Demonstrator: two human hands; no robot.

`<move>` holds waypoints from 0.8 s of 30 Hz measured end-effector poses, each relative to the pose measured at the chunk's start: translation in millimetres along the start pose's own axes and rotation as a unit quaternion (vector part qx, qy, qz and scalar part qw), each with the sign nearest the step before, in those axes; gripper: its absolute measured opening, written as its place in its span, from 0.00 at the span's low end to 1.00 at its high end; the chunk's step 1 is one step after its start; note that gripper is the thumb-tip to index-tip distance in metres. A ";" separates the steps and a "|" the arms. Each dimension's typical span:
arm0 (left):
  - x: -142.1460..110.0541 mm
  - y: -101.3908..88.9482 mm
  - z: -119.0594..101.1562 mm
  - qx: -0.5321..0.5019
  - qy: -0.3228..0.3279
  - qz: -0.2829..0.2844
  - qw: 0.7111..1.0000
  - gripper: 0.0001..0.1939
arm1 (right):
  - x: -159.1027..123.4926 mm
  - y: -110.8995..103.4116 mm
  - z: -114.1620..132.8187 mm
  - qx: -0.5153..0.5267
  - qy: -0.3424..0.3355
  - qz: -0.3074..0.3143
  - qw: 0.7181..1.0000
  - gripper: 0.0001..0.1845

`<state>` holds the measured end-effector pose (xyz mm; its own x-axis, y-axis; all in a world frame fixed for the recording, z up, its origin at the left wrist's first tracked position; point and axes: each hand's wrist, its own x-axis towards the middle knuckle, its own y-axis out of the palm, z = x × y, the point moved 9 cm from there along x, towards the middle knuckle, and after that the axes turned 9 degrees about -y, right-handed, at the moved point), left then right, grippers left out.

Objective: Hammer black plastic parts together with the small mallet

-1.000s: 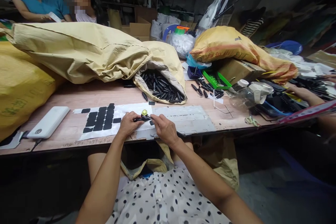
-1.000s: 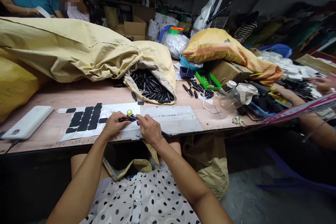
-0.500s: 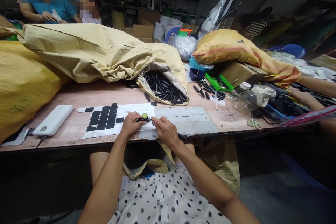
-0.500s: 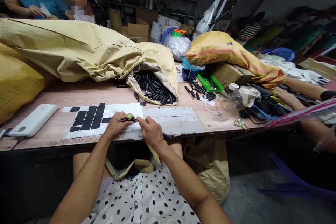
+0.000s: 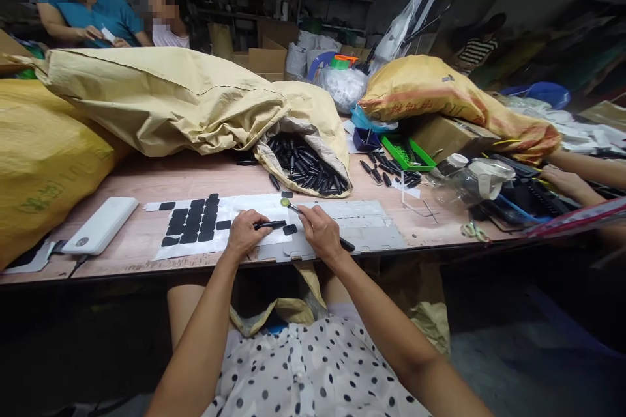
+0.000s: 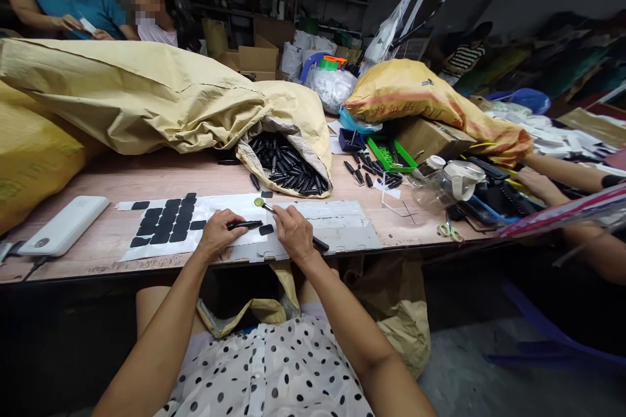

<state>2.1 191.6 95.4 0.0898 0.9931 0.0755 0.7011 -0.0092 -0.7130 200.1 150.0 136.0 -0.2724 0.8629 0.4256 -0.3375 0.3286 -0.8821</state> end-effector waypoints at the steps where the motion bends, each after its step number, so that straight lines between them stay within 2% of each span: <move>1: -0.6 -0.3 -1.3 0.009 0.004 0.000 1.000 0.08 | 5.0 3.0 -6.8 -0.016 0.007 0.013 1.000 0.19; 5: -3.0 -0.1 -5.7 0.035 0.015 0.009 0.999 0.08 | 17.3 17.2 -29.5 -0.069 0.027 0.069 0.995 0.16; 9: -3.1 -0.7 -8.7 0.024 0.024 0.020 0.999 0.08 | 18.1 24.0 -35.9 -0.082 0.034 0.075 0.993 0.14; 13: -4.9 -9.3 -10.6 -0.046 0.017 0.005 0.999 0.10 | 17.0 25.9 -34.8 -0.069 0.044 0.074 0.994 0.13; 16: -21.4 -18.8 -10.5 -0.139 -0.022 0.002 0.990 0.13 | 17.9 25.1 -33.3 -0.065 0.041 0.067 0.995 0.12; 18: -43.7 -14.1 -15.4 -0.194 -0.040 0.061 0.978 0.15 | 18.3 25.1 -33.1 -0.066 0.039 0.064 0.995 0.12; 19: -58.1 -6.1 -19.5 -0.214 -0.045 0.118 0.969 0.16 | 18.3 25.2 -33.0 -0.066 0.038 0.063 0.995 0.12; 22: -108.4 31.9 -25.6 -0.241 -0.072 0.316 0.915 0.18 | 18.2 25.7 -32.2 -0.068 0.035 0.064 0.995 0.13; 24: -131.9 56.1 -14.5 -0.248 -0.110 0.382 0.884 0.20 | 18.0 26.2 -32.1 -0.070 0.038 0.069 0.994 0.13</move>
<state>39.9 58.4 55.6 0.5694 0.6738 -0.4710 0.7243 -0.6821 -0.1003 215.2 186.4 114.1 -0.2359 0.9286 0.2864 -0.1710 0.2505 -0.9529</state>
